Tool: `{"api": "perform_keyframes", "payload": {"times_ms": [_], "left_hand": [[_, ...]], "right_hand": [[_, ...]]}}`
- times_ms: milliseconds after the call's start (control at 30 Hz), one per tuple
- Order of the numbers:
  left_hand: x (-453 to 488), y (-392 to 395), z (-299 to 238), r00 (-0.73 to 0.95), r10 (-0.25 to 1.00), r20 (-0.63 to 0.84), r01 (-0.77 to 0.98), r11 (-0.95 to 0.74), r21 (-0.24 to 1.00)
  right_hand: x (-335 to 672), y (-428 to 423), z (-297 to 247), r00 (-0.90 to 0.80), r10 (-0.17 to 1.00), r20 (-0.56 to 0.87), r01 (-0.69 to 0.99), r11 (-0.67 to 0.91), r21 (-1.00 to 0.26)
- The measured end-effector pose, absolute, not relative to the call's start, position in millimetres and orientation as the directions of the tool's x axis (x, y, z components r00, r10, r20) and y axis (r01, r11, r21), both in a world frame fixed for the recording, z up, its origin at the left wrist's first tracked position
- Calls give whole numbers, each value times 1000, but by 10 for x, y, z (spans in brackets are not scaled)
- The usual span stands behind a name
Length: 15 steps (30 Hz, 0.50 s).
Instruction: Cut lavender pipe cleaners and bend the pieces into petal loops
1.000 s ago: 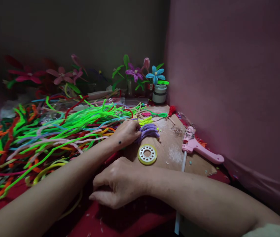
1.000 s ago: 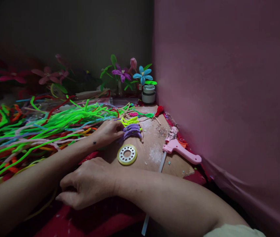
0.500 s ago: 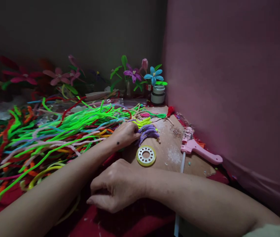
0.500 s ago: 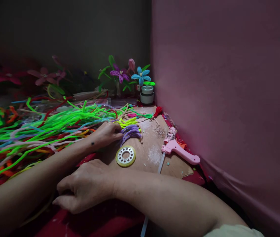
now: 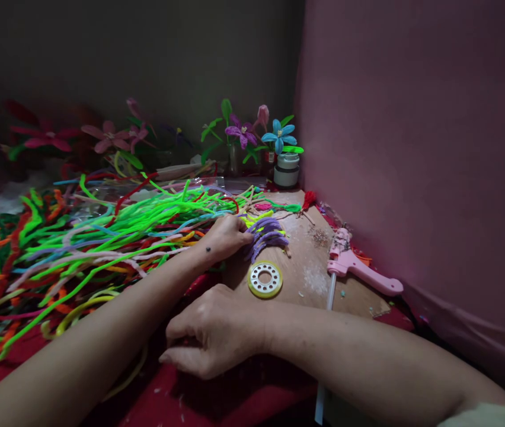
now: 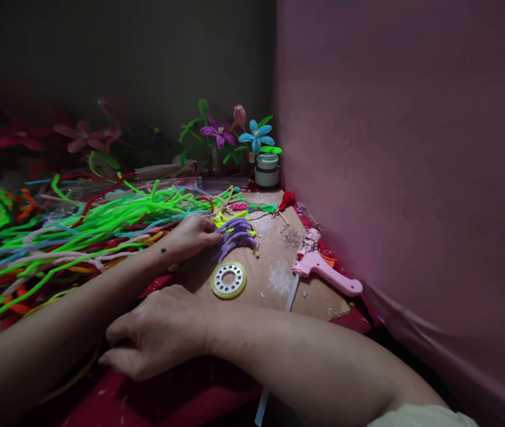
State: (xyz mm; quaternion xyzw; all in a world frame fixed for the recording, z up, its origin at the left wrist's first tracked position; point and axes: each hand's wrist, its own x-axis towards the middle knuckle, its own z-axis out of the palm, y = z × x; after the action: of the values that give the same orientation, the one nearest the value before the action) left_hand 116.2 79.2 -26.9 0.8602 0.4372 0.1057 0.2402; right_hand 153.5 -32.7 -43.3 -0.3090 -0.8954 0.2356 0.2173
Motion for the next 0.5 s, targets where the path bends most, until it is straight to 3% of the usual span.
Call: {"api": "perform_keyframes", "payload": {"times_ms": [233,367,433,500], "left_hand": [[1162,802,-256,635,773,-18,679,-547,489],[990,658,-31,650,752,110,667,-633,393],[821,549,138,612,778,141,661,-601,449],[599,447,298,546,827,135,667,-527,527]], "right_hand": [[1543,-317,-456,-699,661,272,435,696,-572],[1566,-343,-462,-654,676,340,304,647,-699],[1583,-351,-441,-589,739,328,206,530,-823],[1607,-328,-404,-525,828,199,78,279,-957]]}}
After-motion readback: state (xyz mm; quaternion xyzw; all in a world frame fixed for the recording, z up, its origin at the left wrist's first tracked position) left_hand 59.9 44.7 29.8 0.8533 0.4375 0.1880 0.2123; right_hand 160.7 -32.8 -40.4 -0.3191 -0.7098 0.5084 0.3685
